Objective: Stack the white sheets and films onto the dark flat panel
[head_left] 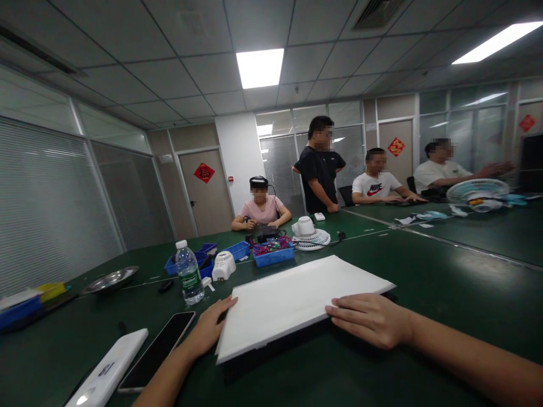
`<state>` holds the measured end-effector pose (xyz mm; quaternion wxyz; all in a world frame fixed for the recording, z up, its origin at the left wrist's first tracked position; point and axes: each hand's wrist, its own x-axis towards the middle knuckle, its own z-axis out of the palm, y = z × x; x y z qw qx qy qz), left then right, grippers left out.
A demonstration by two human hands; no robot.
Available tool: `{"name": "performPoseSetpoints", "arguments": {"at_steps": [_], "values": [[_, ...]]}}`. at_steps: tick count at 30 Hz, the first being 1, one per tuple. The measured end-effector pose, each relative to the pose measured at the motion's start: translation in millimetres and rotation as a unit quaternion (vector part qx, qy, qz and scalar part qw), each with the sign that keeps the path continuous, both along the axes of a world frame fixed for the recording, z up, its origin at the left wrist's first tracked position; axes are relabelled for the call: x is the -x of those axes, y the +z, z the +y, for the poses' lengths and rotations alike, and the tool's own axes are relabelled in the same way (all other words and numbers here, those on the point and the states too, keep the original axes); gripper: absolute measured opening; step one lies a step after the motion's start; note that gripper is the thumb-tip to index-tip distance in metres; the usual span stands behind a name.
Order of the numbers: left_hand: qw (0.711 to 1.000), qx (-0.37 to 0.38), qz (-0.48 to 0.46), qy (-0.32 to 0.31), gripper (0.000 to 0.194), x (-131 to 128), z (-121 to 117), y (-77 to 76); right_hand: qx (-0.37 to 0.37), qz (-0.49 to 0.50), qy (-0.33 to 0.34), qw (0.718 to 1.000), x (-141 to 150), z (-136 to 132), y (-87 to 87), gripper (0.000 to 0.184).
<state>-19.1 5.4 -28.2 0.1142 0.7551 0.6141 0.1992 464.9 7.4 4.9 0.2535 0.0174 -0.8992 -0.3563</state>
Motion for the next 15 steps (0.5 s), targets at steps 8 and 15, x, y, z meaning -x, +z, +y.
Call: {"name": "performPoseSetpoints", "arguments": {"at_steps": [8,15], "values": [[0.998,0.068,0.014,-0.002,0.085,-2.0,-19.4,28.7,-0.001,-0.006,0.019,1.0,-2.0,6.6,-3.2,0.029],[0.998,0.058,0.023,-0.006,0.087,-1.6,-21.0,33.6,0.011,0.002,0.016,1.0,-3.4,12.6,3.2,0.031]]}}
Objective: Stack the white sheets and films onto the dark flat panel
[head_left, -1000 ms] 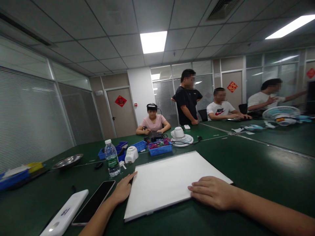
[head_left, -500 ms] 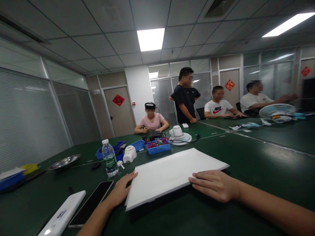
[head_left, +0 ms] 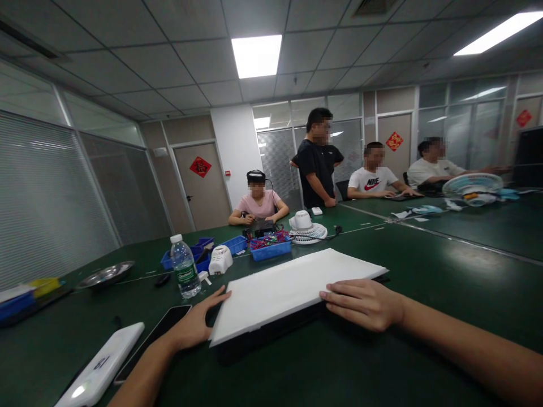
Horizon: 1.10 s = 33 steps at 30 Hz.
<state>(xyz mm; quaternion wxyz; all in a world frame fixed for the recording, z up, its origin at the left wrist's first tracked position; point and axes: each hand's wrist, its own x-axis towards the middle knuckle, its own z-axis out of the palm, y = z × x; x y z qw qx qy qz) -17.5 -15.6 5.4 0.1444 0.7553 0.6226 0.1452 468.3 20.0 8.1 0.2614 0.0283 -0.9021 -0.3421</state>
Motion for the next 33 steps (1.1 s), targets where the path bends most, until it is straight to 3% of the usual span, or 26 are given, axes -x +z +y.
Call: {"name": "performPoseSetpoints", "arguments": {"at_steps": [5,11,17,20,23,26,29,33], "values": [[0.999,-0.044,0.021,-0.006,0.08,-4.9,3.5,-3.5,0.015,0.018,0.008,1.0,-1.6,2.4,4.0,0.034],[0.994,-0.094,0.046,-0.021,0.054,-8.9,5.2,-2.0,0.032,0.021,-0.01,0.999,-8.4,4.9,0.5,0.043],[0.992,-0.112,0.05,-0.024,0.055,-8.4,6.1,-2.5,0.093,0.064,-0.086,0.99,-8.3,13.1,-18.3,0.046],[0.993,-0.112,0.044,-0.021,0.054,-12.0,3.2,0.1,0.115,0.114,-0.091,0.983,-4.6,15.9,-20.1,0.04],[0.994,-0.107,0.029,-0.006,0.057,-16.5,-1.4,2.4,0.129,0.137,-0.105,0.977,-2.2,11.4,-9.5,0.036],[0.995,-0.1,0.006,0.007,0.072,-15.8,-3.6,-1.1,0.116,0.127,-0.145,0.974,-3.4,-3.3,9.1,0.038],[0.996,-0.087,-0.008,0.026,0.083,-7.1,-0.1,-12.1,0.098,0.145,-0.196,0.965,-11.1,-25.3,29.6,0.038],[0.997,-0.067,-0.012,0.04,0.08,7.1,10.0,-29.8,0.115,0.152,-0.28,0.941,-36.7,-54.8,57.1,0.032]]}}
